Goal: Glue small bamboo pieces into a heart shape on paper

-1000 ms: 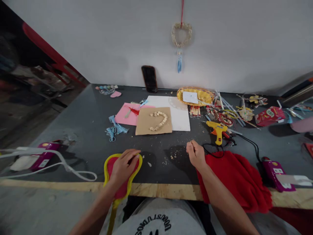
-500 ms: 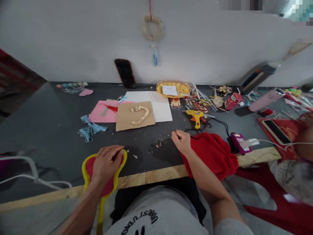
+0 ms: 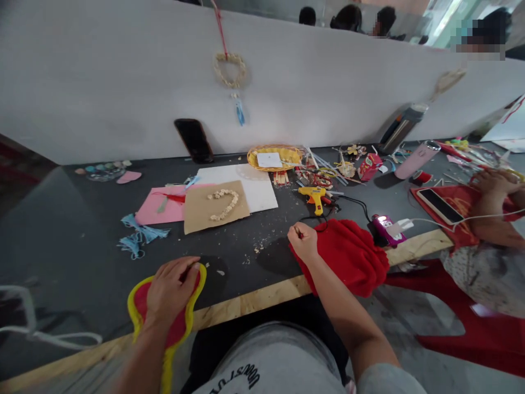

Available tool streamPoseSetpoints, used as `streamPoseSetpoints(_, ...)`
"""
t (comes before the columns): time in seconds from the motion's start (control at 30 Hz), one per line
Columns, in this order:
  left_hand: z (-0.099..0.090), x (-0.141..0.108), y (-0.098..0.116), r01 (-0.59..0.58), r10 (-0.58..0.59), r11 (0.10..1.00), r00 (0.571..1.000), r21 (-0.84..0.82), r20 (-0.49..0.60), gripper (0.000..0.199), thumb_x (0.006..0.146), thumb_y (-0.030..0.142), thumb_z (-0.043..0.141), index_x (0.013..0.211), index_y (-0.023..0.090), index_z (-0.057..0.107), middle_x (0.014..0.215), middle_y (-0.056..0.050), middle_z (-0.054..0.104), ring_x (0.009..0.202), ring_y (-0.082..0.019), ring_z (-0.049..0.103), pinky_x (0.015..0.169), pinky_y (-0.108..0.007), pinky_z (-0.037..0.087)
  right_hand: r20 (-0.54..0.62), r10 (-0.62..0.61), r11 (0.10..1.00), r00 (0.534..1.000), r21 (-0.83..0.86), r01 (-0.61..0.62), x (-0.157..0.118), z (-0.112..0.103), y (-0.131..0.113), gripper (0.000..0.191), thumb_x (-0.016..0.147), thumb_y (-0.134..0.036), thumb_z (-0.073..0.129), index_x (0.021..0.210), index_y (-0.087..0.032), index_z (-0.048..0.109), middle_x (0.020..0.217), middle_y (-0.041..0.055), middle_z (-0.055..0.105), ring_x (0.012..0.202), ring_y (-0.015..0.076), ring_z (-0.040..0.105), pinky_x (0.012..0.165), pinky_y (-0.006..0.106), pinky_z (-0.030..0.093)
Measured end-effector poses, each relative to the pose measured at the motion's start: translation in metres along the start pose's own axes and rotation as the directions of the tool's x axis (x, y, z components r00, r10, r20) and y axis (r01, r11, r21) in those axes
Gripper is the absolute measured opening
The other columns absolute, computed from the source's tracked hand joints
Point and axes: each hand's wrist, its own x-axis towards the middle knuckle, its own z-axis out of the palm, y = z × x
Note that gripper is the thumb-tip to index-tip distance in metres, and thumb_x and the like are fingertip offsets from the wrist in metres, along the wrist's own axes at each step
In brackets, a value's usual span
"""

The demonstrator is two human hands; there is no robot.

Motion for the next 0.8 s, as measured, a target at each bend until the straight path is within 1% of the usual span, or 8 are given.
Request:
streamPoseSetpoints(0.1, 0.001, 0.0, 0.001, -0.012, 0.012, 1.0, 1.0, -0.012, -0.006, 0.033, 0.092, 0.038, 0.044, 0.095, 0.019, 0.071, 0.094, -0.008, 0.075, 0.091, -0.025, 0.066, 0.089, -0.04, 0.048, -0.006, 0.012, 1.0, 1.0, 0.023, -0.012, -0.001, 0.001, 0.002, 0.036, 0.083, -0.026, 0.049, 0.054, -0.022, 0.028, 0.05, -0.007, 0.029, 0.046, 0.0075, 0.03, 0.047, 0.022, 0.028)
streamPoseSetpoints(0.2, -0.001, -0.001, 0.005, -0.031, 0.031, 0.999, 0.999, -0.01, 0.021, 0.031, 0.092, 0.037, 0.046, 0.096, 0.019, 0.071, 0.095, -0.007, 0.075, 0.09, -0.024, 0.066, 0.089, -0.039, 0.047, 0.002, 0.021, 0.998, 1.0, 0.064, -0.021, -0.003, 0.002, 0.001, 0.032, 0.084, -0.028, 0.05, 0.057, -0.022, 0.034, 0.053, -0.0058, 0.039, 0.047, 0.0081, 0.035, 0.047, 0.022, 0.031)
streamPoseSetpoints(0.33, -0.007, -0.002, 0.016, 0.009, -0.012, 0.998, 0.998, 0.055, 0.055, 0.03, 0.092, 0.039, 0.05, 0.095, 0.018, 0.071, 0.097, -0.008, 0.073, 0.094, -0.025, 0.062, 0.088, -0.039, 0.046, 0.018, 0.025, 0.994, 1.0, 0.103, -0.026, -0.002, 0.002, 0.001, 0.015, 0.083, -0.031, 0.056, 0.074, -0.02, 0.05, 0.076, 0.0015, 0.056, 0.061, 0.0117, 0.05, 0.054, 0.023, 0.042)
streamPoseSetpoints(0.4, -0.009, -0.001, 0.022, 0.026, -0.032, 0.996, 0.997, 0.08, 0.072, 0.029, 0.092, 0.041, 0.051, 0.093, 0.019, 0.07, 0.097, -0.008, 0.072, 0.094, -0.025, 0.06, 0.088, -0.039, 0.045, 0.03, 0.011, 0.997, 0.999, 0.073, -0.013, -0.001, 0.002, 0.001, 0.013, 0.082, -0.032, 0.056, 0.08, -0.019, 0.056, 0.09, 0.0067, 0.059, 0.068, 0.0134, 0.054, 0.056, 0.025, 0.045)
streamPoseSetpoints(0.47, -0.011, 0.0, 0.027, 0.019, -0.029, 0.995, 0.995, 0.102, 0.092, 0.029, 0.092, 0.042, 0.051, 0.087, 0.019, 0.069, 0.093, -0.008, 0.07, 0.091, -0.025, 0.059, 0.087, -0.039, 0.044, 0.048, 0.007, 0.999, 0.999, 0.041, -0.009, -0.001, 0.001, 0.001, 0.015, 0.083, -0.033, 0.055, 0.08, -0.018, 0.058, 0.097, 0.0093, 0.059, 0.069, 0.0139, 0.055, 0.056, 0.026, 0.045)
streamPoseSetpoints(0.57, -0.015, 0.004, 0.031, 0.002, -0.015, 0.992, 0.995, 0.123, 0.102, 0.033, 0.093, 0.043, 0.049, 0.077, 0.019, 0.064, 0.085, -0.007, 0.065, 0.085, -0.023, 0.058, 0.082, -0.036, 0.044, 0.087, 0.049, 0.997, 0.995, 0.053, -0.054, -0.003, 0.001, 0.002, 0.015, 0.085, -0.034, 0.055, 0.087, -0.019, 0.058, 0.087, 0.0061, 0.06, 0.063, 0.014, 0.054, 0.054, 0.027, 0.045)
streamPoseSetpoints(0.67, -0.023, 0.009, 0.031, 0.031, -0.04, 0.989, 0.997, 0.147, 0.061, 0.035, 0.093, 0.045, 0.047, 0.072, 0.019, 0.06, 0.08, -0.006, 0.059, 0.076, -0.02, 0.059, 0.072, -0.031, 0.044, 0.132, 0.108, 0.989, 0.985, 0.083, -0.119, -0.004, 0.001, 0.004, 0.019, 0.086, -0.035, 0.055, 0.097, -0.02, 0.056, 0.075, 0.0015, 0.06, 0.056, 0.0137, 0.052, 0.051, 0.027, 0.044)
streamPoseSetpoints(0.8, -0.039, 0.021, 0.023, 0.069, -0.078, 0.968, 0.997, 0.243, 0.027, 0.034, 0.093, 0.046, 0.046, 0.08, 0.02, 0.064, 0.085, -0.005, 0.06, 0.075, -0.018, 0.06, 0.067, -0.028, 0.042, 0.178, 0.138, 0.983, 0.974, 0.093, -0.157, -0.004, 0.002, 0.005, 0.02, 0.087, -0.037, 0.054, 0.098, -0.021, 0.057, 0.074, 0.0007, 0.061, 0.054, 0.0128, 0.052, 0.049, 0.025, 0.043)
